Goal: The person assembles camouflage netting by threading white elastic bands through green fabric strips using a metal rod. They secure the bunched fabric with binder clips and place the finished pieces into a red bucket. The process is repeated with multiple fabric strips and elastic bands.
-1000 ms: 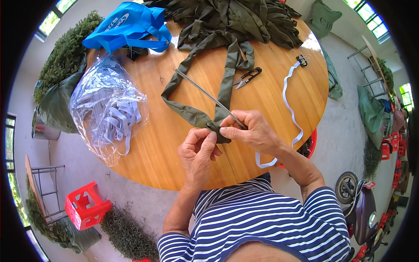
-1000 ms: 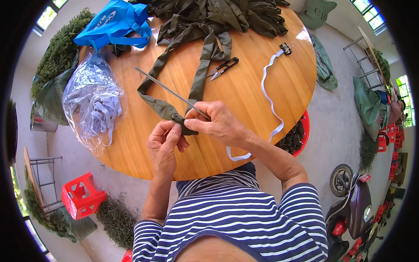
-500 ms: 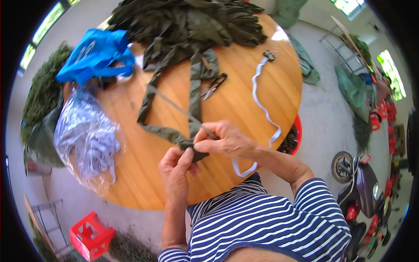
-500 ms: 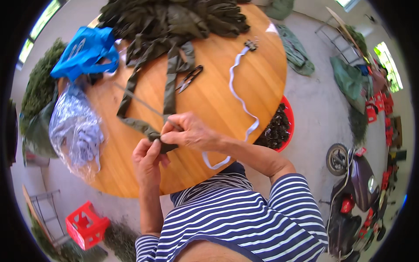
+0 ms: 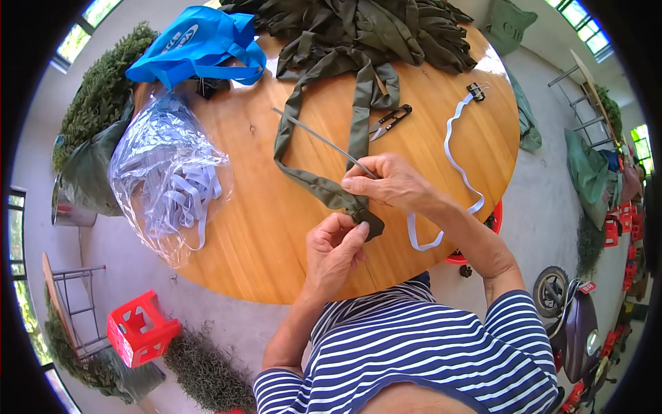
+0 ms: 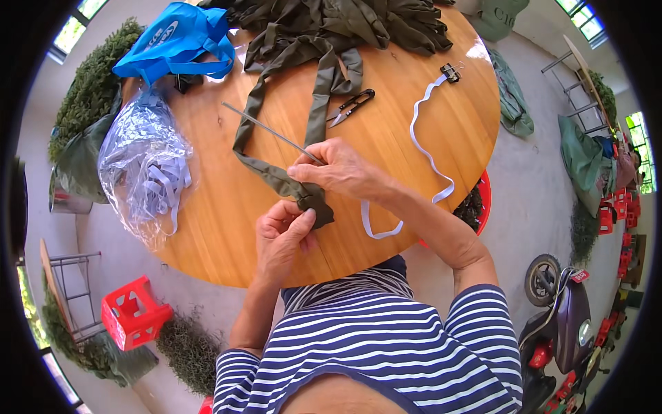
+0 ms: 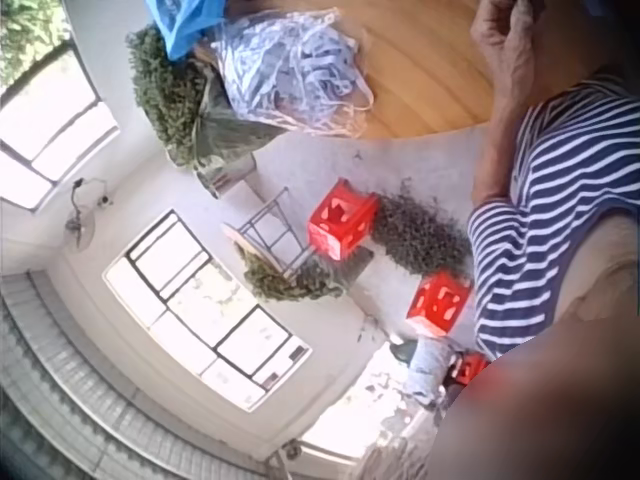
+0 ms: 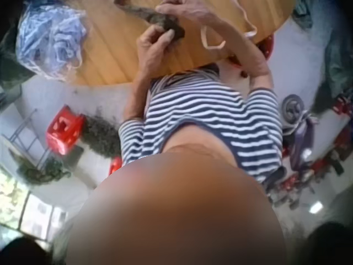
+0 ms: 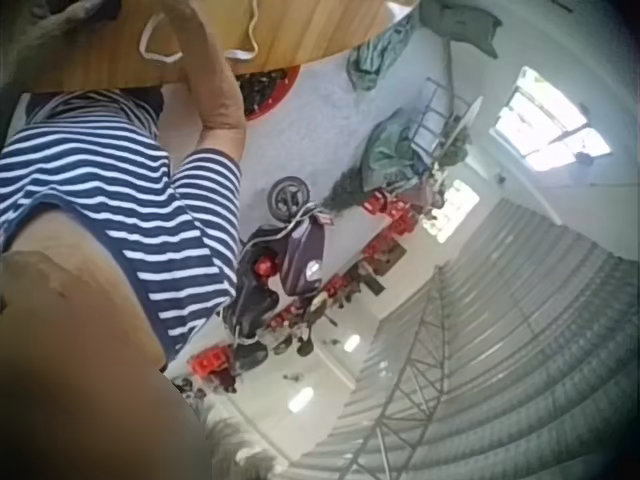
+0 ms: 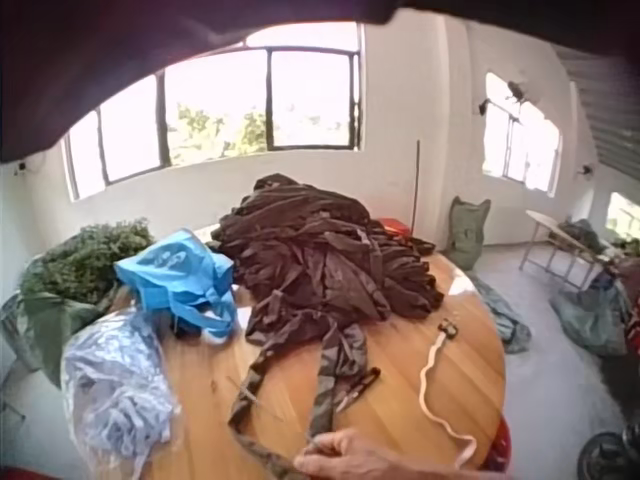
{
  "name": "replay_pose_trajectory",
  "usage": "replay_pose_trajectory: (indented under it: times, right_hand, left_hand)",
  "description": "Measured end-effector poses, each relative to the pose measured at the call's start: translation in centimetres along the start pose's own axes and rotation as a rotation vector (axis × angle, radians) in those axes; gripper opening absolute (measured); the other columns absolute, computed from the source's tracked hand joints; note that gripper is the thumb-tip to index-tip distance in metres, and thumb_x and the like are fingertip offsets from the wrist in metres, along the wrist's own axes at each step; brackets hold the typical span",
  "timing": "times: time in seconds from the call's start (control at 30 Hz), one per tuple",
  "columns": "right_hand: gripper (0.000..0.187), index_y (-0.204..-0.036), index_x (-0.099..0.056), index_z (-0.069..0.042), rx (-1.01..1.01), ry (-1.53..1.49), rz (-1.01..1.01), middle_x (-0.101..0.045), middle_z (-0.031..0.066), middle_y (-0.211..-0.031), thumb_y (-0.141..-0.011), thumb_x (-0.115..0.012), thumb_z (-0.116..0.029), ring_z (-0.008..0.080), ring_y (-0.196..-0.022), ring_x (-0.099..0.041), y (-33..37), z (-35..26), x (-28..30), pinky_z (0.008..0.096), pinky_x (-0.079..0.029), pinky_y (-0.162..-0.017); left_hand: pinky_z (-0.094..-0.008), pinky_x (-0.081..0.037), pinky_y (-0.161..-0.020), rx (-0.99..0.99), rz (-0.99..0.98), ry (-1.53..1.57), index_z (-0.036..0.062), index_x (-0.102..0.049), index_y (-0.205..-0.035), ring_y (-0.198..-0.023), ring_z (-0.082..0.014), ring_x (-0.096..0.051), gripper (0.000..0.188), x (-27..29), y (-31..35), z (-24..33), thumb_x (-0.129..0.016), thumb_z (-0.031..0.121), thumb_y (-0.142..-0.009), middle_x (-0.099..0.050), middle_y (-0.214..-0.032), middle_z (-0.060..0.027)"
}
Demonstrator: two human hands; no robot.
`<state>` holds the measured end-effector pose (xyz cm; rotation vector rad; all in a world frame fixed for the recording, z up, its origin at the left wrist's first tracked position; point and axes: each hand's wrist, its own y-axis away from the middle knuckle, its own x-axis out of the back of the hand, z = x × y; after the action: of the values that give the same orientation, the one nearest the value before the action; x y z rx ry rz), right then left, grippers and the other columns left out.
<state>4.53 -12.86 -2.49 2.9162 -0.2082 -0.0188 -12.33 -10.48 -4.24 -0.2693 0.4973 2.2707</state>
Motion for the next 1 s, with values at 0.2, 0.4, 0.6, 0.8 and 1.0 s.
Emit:
replay_pose_trajectory:
  times: [0.2, 0.4, 0.6, 0.8, 1.0]
  right_hand:
    - [0.015, -0.08, -0.058, -0.005, -0.183, -0.086, -0.107, -0.047, -0.007, -0.059, -0.081, -0.061, -0.02, -0.0007, -0.045, -0.034, 0.0, -0.7, 0.3, 0.0165, -0.023, -0.038]
    - [0.015, -0.08, -0.058, -0.005, -0.165, -0.113, -0.07, -0.045, -0.007, -0.058, -0.081, -0.061, -0.02, -0.0006, -0.044, -0.033, 1.5, -1.7, -1.0, 0.0166, -0.022, -0.037]
    - [0.017, -0.083, -0.056, -0.004, -0.18, -0.179, -0.011, -0.042, -0.0061, -0.052, -0.082, -0.06, -0.021, 0.0004, -0.04, -0.032, 2.1, -1.6, -1.7, 0.0174, -0.021, -0.036]
    - [0.018, -0.082, -0.055, -0.003, -0.169, -0.266, 0.006, -0.041, -0.0055, -0.05, -0.083, -0.059, -0.021, 0.001, -0.038, -0.031, 2.6, -1.3, -1.3, 0.0175, -0.021, -0.035]
    - [0.018, -0.083, -0.055, -0.003, -0.154, -0.221, 0.016, -0.041, -0.0053, -0.05, -0.084, -0.058, -0.021, 0.0013, -0.037, -0.031, 2.6, -1.4, -1.2, 0.0177, -0.021, -0.034]
  left_hand:
    - [-0.0176, -0.037, -0.042, -0.009, 0.007, -0.06, 0.0016, -0.055, -0.078, -0.047, -0.0045, -0.047, 0.015, 0.1, 0.3, 0.0, -0.061, 0.015, -0.081, -0.054, -0.061, -0.0003]
    - [-0.0166, -0.031, -0.036, -0.118, 0.243, -0.069, 0.0033, -0.054, -0.073, -0.042, -0.0051, -0.049, 0.021, 0.6, 0.0, 1.4, -0.061, 0.021, -0.082, -0.054, -0.057, -0.0007]
    - [-0.018, -0.035, -0.039, -0.106, 0.136, 0.173, 0.0027, -0.056, -0.076, -0.046, -0.0082, -0.051, 0.014, 1.1, 0.0, 0.6, -0.059, 0.014, -0.083, -0.055, -0.062, -0.003]
    - [-0.0184, -0.037, -0.039, -0.077, 0.074, 0.335, 0.0032, -0.055, -0.081, -0.048, -0.0095, -0.053, 0.013, 0.5, -0.1, 0.6, -0.056, 0.015, -0.085, -0.057, -0.065, -0.0042]
    - [-0.0194, -0.038, -0.037, -0.096, 0.107, 0.227, 0.0024, -0.054, -0.084, -0.048, -0.0124, -0.055, 0.011, 0.4, -0.2, 0.6, -0.053, 0.014, -0.086, -0.056, -0.062, -0.0057]
